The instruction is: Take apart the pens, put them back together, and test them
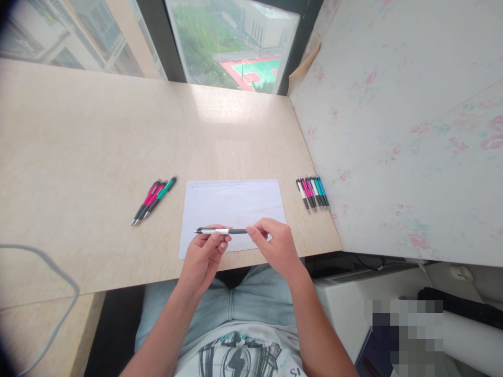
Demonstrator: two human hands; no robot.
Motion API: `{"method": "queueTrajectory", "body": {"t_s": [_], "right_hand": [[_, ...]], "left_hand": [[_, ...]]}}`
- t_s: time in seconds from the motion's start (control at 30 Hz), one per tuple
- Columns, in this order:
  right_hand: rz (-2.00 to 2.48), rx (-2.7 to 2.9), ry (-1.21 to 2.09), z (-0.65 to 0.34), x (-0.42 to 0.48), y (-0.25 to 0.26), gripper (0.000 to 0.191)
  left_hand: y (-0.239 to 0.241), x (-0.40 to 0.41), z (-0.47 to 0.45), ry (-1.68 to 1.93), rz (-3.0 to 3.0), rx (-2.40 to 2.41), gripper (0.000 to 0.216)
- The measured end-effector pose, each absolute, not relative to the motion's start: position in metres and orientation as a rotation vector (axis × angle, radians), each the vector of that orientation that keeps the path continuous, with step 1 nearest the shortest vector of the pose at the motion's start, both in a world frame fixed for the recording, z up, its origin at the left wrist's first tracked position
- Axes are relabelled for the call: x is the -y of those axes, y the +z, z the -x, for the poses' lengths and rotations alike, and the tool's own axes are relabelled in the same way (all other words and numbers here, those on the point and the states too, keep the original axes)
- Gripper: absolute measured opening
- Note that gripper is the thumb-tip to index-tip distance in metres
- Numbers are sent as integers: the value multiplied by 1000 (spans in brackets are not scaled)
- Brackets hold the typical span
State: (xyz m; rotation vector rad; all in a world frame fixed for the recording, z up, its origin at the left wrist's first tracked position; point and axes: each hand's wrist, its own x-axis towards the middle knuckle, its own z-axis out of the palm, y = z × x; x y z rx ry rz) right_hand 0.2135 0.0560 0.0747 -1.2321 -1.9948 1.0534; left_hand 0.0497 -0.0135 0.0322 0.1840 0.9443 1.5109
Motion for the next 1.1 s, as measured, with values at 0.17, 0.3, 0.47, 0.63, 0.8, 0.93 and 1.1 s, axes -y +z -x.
{"method": "queueTrajectory", "body": {"t_s": [0.17, 0.3, 0.47, 0.63, 0.8, 0.93, 1.1], "right_hand": [[1302, 1961, 1095, -212, -56, 68, 45], [1206, 1966, 1187, -211, -58, 69, 20], [1253, 2030, 1130, -212, -58, 66, 40], [1266, 1984, 1163, -211, -61, 63, 33], [1224, 2005, 1197, -212, -62, 59, 33], [1260, 1920, 1252, -214, -61, 54, 44], [1167, 1917, 1287, -215, -62, 55, 16]], "left_hand": [[30, 14, -50, 1498, -235, -969, 18], [29, 13, -49, 1535, -208, -1016, 17], [30, 13, -52, 1529, -226, -1013, 18], [28, 11, -54, 1544, -247, -1033, 18], [26, 11, -55, 1538, -241, -1049, 18], [28, 12, -57, 1524, -251, -1045, 19], [26, 11, -55, 1546, -229, -1051, 18]]}}
